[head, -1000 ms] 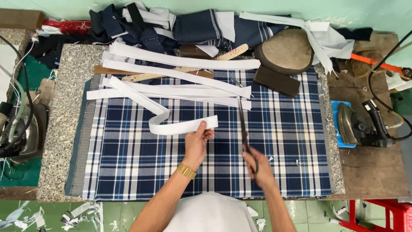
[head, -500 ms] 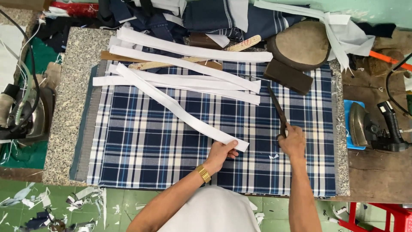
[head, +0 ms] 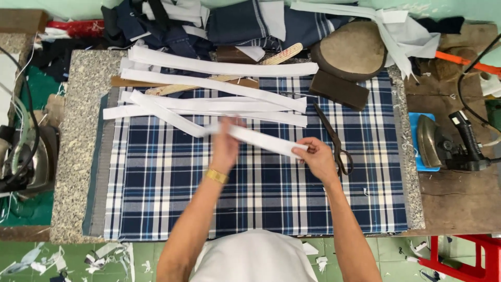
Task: The person repeatedly picks up white fabric strips, folds them, and cuts them into shorter pieces using scissors. The cut pieces are placed on a plaid-covered worktable. The person continues this process for multiple strips throughout the clip.
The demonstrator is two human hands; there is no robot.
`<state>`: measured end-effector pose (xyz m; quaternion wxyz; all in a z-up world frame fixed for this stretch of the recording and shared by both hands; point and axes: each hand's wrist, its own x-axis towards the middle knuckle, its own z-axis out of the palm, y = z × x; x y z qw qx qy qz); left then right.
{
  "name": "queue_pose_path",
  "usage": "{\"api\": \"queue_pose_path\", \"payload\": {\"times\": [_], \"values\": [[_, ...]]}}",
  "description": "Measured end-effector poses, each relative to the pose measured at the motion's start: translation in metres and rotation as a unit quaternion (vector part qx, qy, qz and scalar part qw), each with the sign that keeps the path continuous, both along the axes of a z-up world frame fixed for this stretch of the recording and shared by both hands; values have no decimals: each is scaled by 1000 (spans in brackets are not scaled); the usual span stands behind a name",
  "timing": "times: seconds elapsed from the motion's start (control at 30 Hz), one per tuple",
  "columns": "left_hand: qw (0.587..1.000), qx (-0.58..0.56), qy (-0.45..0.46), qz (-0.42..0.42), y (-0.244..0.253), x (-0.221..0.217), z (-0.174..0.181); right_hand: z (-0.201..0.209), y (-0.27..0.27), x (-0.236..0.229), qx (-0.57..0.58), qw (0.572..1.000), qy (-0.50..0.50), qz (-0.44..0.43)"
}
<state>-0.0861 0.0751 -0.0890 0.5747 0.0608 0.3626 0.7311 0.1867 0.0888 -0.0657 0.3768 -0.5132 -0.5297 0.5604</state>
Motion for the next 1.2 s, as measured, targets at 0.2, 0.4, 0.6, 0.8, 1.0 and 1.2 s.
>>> {"api": "queue_pose_path", "payload": {"times": [0.2,0.4,0.6,0.8,1.0,1.2], "values": [[987,20,126,97,25,-91,79,10,34,2,-11,1000,7,-6],[958,-163,198,128,14,-114,3,-22,47,-11,156,939,-308,-1],[839,-248,472,110,-53,-59,-37,-31,42,-24,151,935,-318,-44],[616,-55,786,-9,-55,-7,-7,-15,46,-28,45,983,-177,-22],[507,108,851,-88,-19,31,-8,33,27,-45,-24,998,-57,16],[493,147,843,-159,10,25,-33,9,31,-26,-54,998,1,8]]}}
